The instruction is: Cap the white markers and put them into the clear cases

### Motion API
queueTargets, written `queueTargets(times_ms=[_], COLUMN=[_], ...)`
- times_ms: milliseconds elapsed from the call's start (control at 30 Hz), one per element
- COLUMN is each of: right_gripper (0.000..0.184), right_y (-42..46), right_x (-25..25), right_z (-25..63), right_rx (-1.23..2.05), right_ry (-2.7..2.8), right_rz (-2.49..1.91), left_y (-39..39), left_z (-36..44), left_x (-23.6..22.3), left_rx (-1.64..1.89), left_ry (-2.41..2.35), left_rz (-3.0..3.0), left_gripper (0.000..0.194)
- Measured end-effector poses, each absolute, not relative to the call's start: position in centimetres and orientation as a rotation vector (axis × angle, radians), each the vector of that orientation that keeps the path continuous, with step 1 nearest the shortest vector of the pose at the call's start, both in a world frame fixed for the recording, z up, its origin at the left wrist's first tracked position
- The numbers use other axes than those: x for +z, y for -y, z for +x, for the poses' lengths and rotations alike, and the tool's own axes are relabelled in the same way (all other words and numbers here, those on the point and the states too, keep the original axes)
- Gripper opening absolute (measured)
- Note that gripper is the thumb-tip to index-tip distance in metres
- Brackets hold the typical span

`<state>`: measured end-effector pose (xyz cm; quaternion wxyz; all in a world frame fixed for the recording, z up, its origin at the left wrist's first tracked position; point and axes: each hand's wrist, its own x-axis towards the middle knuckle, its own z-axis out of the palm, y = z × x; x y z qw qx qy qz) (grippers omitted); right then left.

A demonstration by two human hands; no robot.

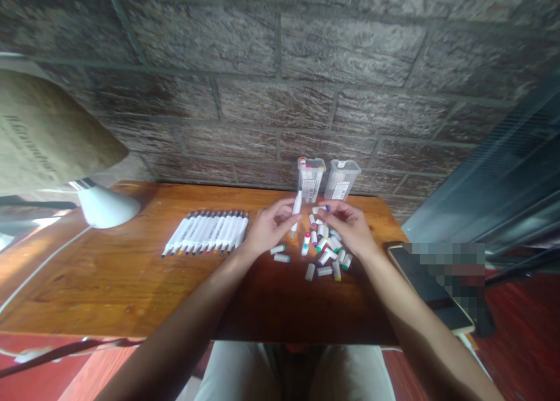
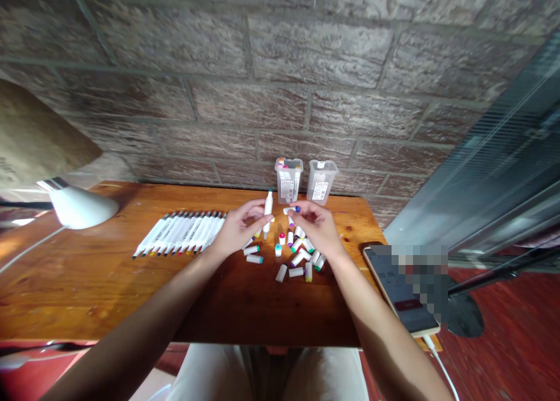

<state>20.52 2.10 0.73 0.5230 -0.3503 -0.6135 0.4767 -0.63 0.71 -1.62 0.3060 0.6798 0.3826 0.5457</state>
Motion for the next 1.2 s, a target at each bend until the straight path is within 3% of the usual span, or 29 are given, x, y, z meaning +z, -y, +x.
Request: queueTargets(times_ms=[433,567,767,967,1200], right_gripper=[0.021,0.031,0.023,0.033,0.024], right_y=[-2.5,-3.0,-2.7,-1.9,-1.8], right_x=[0.9,0.4,-0.2,0.0,0.2], right_z=[21.0,21.0,20.4,19.4,19.6], right_rx=[1.025,1.035,1.040,1.055,0.968], right_ry=[1.477,1.408,1.383,1.356,1.310], right_rz=[-0.826,-0.848,-0.797,-0.791,-0.759], left_y=[-0.8,-0.9,-1.1,-0.9,-0.5], left_z=[-0.1,0.0,-0.3,-0.4,-0.4], left_x=[-1.5,-1.4,-1.8,-2.0,-1.6], left_rx=[1.457,1.464,1.450,1.374,1.354], left_ry=[-0.917,-0.894,-0.875,-0.842,-0.925], left_rz=[1.646,1.633,1.638,1.727,1.801], left_gripper=[0.031,0.029,0.033,0.035,0.039])
